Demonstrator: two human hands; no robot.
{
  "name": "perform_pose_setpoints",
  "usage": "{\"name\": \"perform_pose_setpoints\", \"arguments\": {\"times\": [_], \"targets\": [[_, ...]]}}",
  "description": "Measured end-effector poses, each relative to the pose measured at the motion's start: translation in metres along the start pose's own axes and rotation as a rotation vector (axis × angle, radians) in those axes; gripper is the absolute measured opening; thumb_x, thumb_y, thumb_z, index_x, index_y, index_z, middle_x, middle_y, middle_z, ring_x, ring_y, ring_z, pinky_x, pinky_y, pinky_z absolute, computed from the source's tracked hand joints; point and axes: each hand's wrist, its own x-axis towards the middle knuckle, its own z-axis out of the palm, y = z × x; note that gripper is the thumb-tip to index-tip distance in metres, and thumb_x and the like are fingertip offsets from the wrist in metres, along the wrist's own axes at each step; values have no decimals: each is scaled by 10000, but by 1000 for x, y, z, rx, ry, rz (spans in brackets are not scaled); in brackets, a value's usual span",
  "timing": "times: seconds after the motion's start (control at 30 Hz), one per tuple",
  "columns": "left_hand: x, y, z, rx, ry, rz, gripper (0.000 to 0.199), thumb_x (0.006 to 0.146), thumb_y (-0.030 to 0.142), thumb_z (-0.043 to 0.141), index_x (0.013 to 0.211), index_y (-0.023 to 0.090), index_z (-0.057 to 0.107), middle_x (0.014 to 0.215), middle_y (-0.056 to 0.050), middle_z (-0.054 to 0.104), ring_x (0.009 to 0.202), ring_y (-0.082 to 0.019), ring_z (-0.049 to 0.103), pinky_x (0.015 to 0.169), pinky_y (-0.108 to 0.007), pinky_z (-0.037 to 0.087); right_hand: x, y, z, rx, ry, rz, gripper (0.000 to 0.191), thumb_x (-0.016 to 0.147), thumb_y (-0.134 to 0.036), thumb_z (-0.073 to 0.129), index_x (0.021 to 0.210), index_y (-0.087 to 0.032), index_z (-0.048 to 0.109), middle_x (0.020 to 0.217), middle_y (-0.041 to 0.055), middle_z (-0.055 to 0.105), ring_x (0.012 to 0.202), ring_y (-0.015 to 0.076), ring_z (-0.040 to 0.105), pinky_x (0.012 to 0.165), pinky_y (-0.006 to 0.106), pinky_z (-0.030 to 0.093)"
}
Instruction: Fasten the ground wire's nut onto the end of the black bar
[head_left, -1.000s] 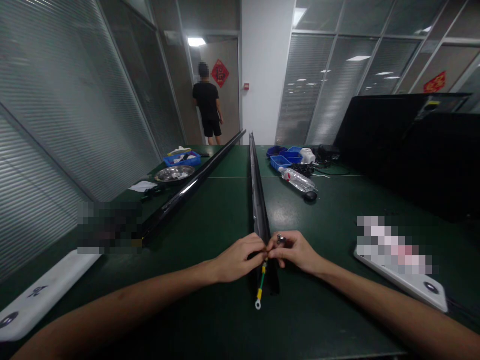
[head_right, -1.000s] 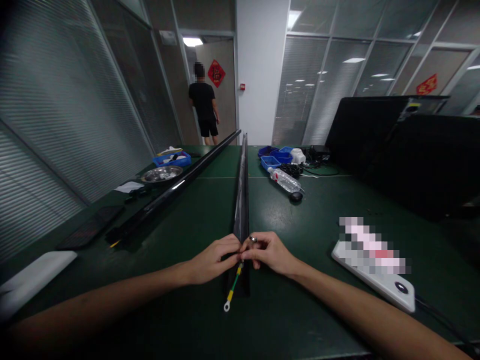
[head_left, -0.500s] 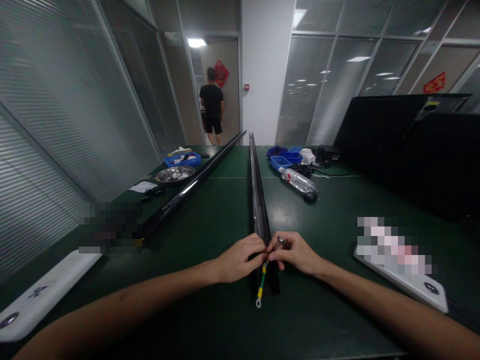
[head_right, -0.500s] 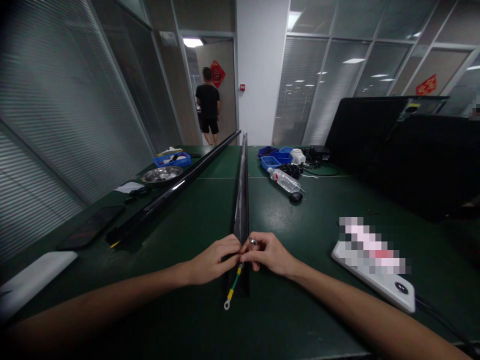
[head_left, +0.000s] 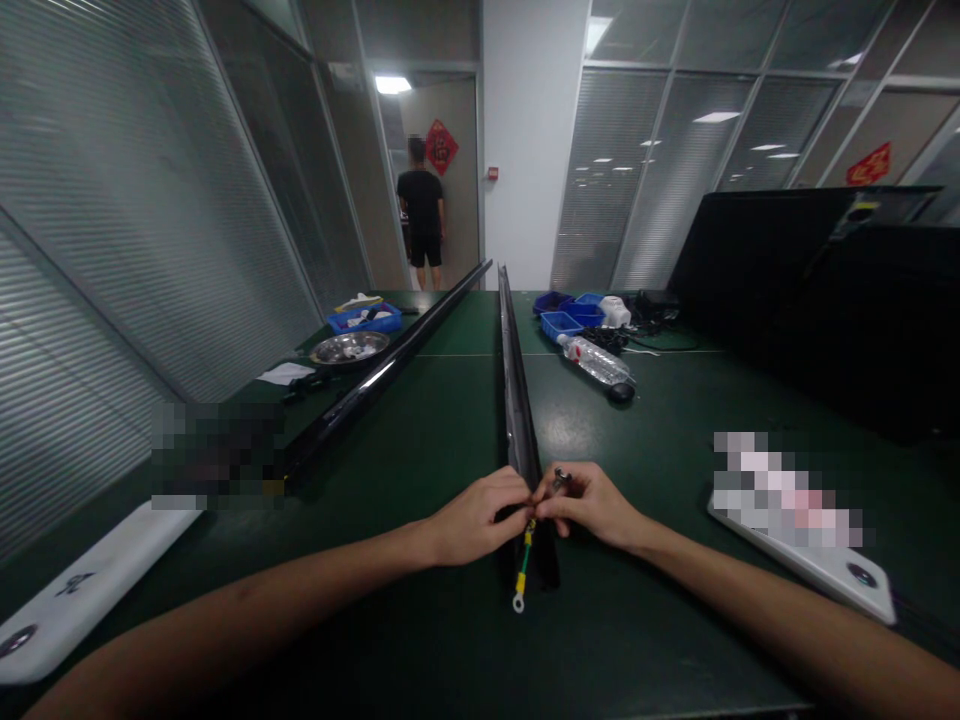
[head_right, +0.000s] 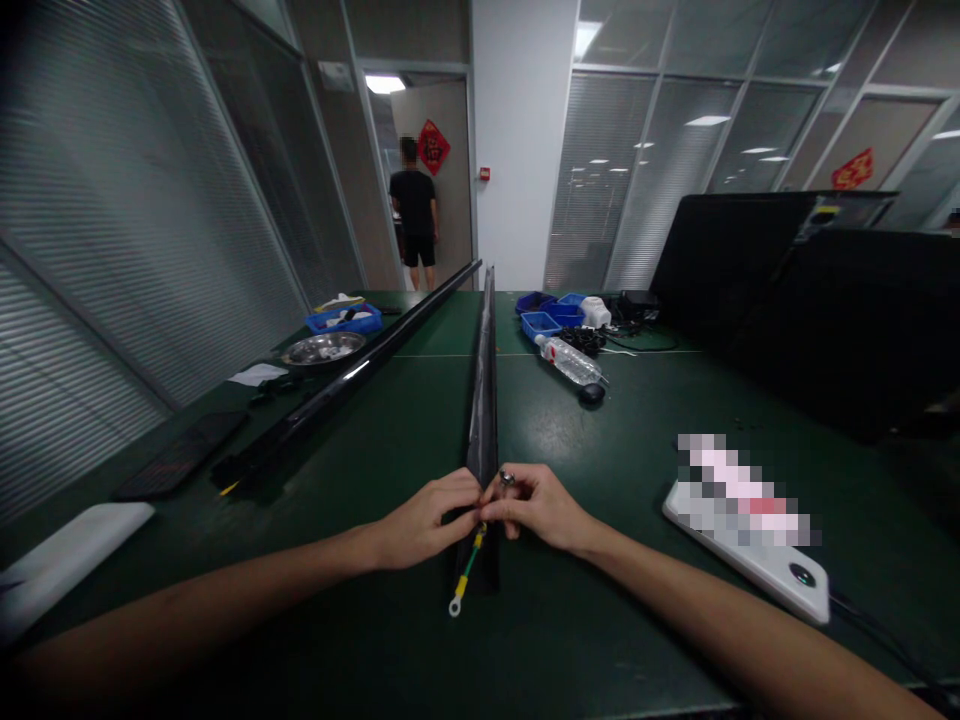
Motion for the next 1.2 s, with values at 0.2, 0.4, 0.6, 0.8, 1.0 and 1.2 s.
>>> {"name": "perform_pose_setpoints", "arguments": {"times": [0.2, 0.4, 0.6, 0.8, 1.0, 1.2], "targets": [[1, 2, -1, 5, 1, 5, 258, 1092, 258, 428, 1047, 170, 667, 1002, -62, 649, 972, -202, 571, 929, -333, 458, -1, 1, 0, 15, -11, 0, 327, 755, -362, 905, 878, -125, 715, 607, -22, 667, 453, 89, 590, 453, 182, 448], [1, 3, -1, -15, 16, 1, 263, 1093, 279, 432, 1067, 173, 671, 1008, -64, 649, 975, -206, 578, 917, -335, 469, -1, -5, 2, -4, 9, -4, 330, 779, -397, 883, 878, -120, 734, 639, -11, 668, 456, 82, 582, 452, 179, 442], [0, 2, -1, -5, 6, -1, 268, 1090, 279, 430, 1064, 168, 672, 1002, -72, 656, 965, -209, 566, 920, -338, 456, -1, -1, 0, -1, -2, 0, 305, 789, -369, 881, 884, -120, 732, 630, -13, 668, 454, 86, 585, 453, 179, 437], [1, 2, -2, -12, -8, 5, 260, 1091, 249, 423, 1057, 165, 667, 1018, -68, 653, 973, -205, 562, 926, -337, 448, 0, 3, -1, -2, -14, -12, 306, 771, -340, 899, 878, -122, 711, 580, -27, 655, 453, 93, 597, 459, 176, 443], [0, 0, 0, -6, 13, -1, 246, 1090, 256, 440, 1023, 165, 658, 980, -56, 639, 956, -197, 559, 889, -315, 449, -1, -1, 2, 1, 16, -40, 306, 782, -361, 889, 867, -119, 723, 624, -19, 664, 451, 78, 579, 454, 173, 436], [0, 2, -2, -1, 7, 4, 233, 1079, 240, 446, 1030, 168, 661, 975, -52, 643, 957, -198, 567, 895, -320, 457, -1, 1, 0, 4, -1, -26, 285, 791, -349, 882, 867, -118, 733, 655, -7, 677, 463, 79, 583, 454, 175, 442]]}}
